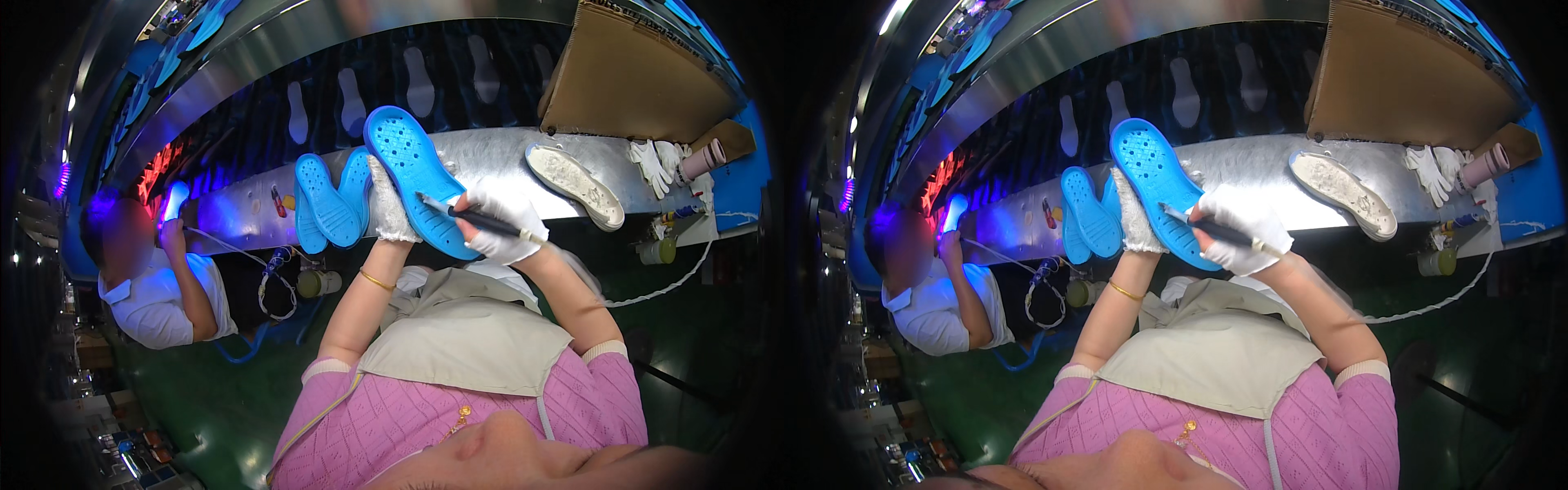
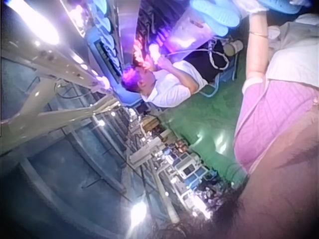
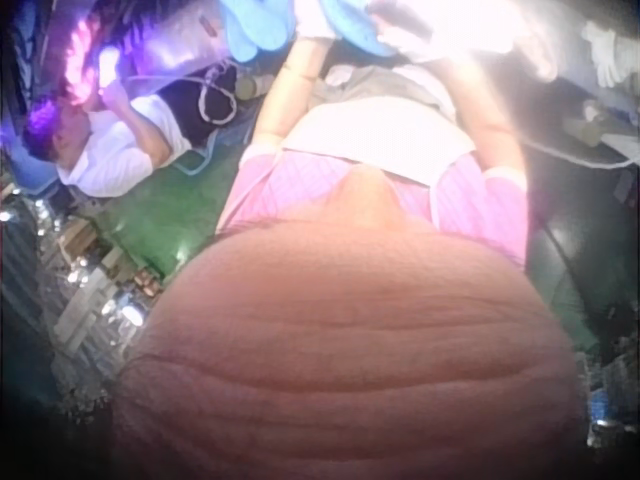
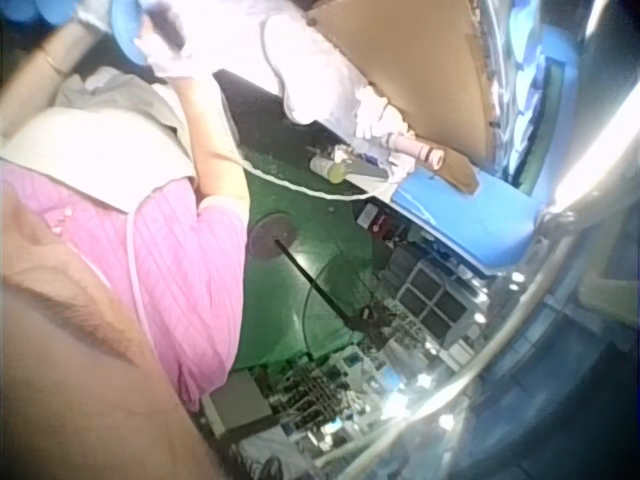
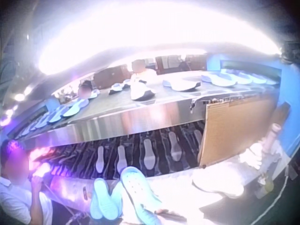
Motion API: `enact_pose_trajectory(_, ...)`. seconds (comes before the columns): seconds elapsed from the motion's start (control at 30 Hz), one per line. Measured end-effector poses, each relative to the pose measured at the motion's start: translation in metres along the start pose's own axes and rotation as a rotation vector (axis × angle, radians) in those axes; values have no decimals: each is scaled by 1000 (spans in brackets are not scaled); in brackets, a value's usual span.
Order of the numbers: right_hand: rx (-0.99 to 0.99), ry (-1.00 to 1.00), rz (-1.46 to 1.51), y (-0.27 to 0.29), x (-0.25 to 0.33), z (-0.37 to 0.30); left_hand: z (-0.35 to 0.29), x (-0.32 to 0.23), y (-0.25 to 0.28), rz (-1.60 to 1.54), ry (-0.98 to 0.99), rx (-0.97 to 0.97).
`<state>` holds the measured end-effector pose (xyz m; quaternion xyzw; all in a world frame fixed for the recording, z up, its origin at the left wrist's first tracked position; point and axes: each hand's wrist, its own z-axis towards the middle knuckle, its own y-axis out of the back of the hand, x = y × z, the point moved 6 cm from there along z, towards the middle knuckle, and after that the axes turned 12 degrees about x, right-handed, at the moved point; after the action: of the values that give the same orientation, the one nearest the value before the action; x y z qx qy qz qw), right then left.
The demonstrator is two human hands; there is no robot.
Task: The person applies adhesive to shoe soles using a brush tool and places the coated soles onto an overhead conveyor belt.
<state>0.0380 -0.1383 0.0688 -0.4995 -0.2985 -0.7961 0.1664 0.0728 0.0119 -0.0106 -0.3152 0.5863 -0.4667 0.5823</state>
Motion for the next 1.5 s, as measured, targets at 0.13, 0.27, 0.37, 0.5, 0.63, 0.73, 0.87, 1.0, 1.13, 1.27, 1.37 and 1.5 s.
enact_pose_trajectory(0.13, 108, 133, -132, -8, 8, -3, 3, -6, 3, 105, 17, -33)
enact_pose_trajectory(0.27, 112, -244, 175, 5, -15, -3, -1, -14, -15, -132, -79, 88)
enact_pose_trajectory(0.37, 1, -187, 280, 23, -12, 0, -12, -1, -42, -98, -74, 72)
enact_pose_trajectory(0.5, -127, -29, 351, 27, -15, -2, -20, 10, -52, -80, -15, 145)
enact_pose_trajectory(0.63, -43, -18, 275, -2, 2, -8, -11, 12, -32, -113, 57, 136)
enact_pose_trajectory(0.73, 37, -270, 491, -9, -12, -10, -8, 4, -41, 39, -1, 129)
enact_pose_trajectory(0.87, -124, 17, 293, 2, -14, -10, -6, -5, -59, -3, -86, 260)
enact_pose_trajectory(1.0, 5, 151, 69, -17, 9, -12, -6, -15, -60, 88, -102, 268)
enact_pose_trajectory(1.13, 69, -333, 775, -18, -21, -15, -4, -18, -51, -79, -58, 349)
enact_pose_trajectory(1.27, -19, -49, 423, 5, -15, -2, 0, -28, -40, -28, -80, 280)
enact_pose_trajectory(1.37, 98, 191, 9, 2, 5, 3, 6, -32, -71, 80, -18, 479)
enact_pose_trajectory(1.5, 260, -207, 546, -8, -22, -1, 10, -36, -75, 81, 91, 494)
